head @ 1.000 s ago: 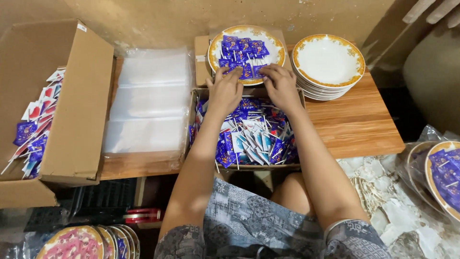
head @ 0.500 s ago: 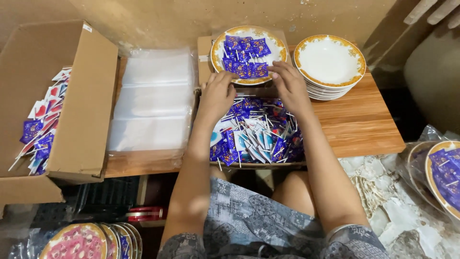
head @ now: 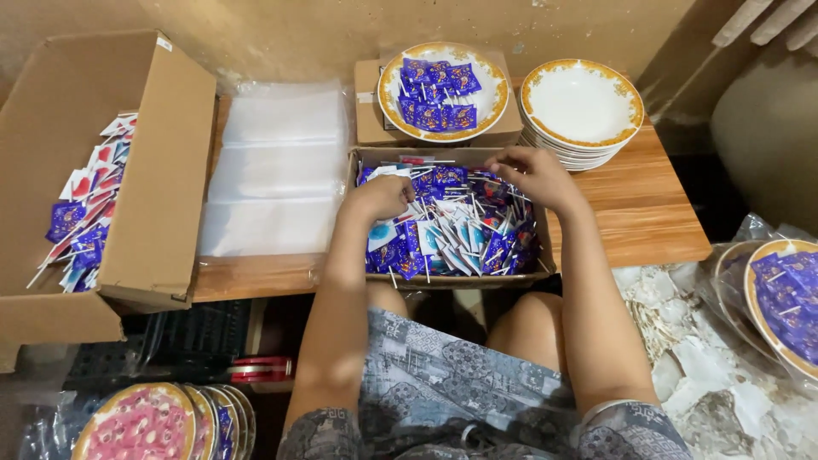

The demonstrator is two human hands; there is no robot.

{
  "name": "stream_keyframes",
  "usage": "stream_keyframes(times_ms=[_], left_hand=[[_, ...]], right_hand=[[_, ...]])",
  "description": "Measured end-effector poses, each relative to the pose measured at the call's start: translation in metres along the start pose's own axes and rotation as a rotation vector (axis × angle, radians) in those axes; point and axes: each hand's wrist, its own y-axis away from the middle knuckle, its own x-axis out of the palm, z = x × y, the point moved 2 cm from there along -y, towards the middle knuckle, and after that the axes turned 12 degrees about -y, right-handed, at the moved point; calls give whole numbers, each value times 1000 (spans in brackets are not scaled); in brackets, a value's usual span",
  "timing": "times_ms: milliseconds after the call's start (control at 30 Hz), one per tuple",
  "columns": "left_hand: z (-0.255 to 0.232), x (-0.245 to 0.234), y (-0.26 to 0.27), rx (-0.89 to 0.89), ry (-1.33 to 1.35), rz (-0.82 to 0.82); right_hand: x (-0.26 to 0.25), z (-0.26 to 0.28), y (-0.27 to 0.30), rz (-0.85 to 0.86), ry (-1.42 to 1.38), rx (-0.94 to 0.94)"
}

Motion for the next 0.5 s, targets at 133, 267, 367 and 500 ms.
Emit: stream_keyframes(times_ms=[133,267,367,500], left_hand=[[-12,-11,22,-4,-15,8],[-35,-26,59,54,64,-10],[-45,-25,74,100,-5,-1],[-50,-5,78,125,-162,-7]], right_hand=[[-2,9,2,36,-5,12],[6,8,14,125,-15,16],[8,-3,24,253,41,-2],[15,-1,40,478,245,127]])
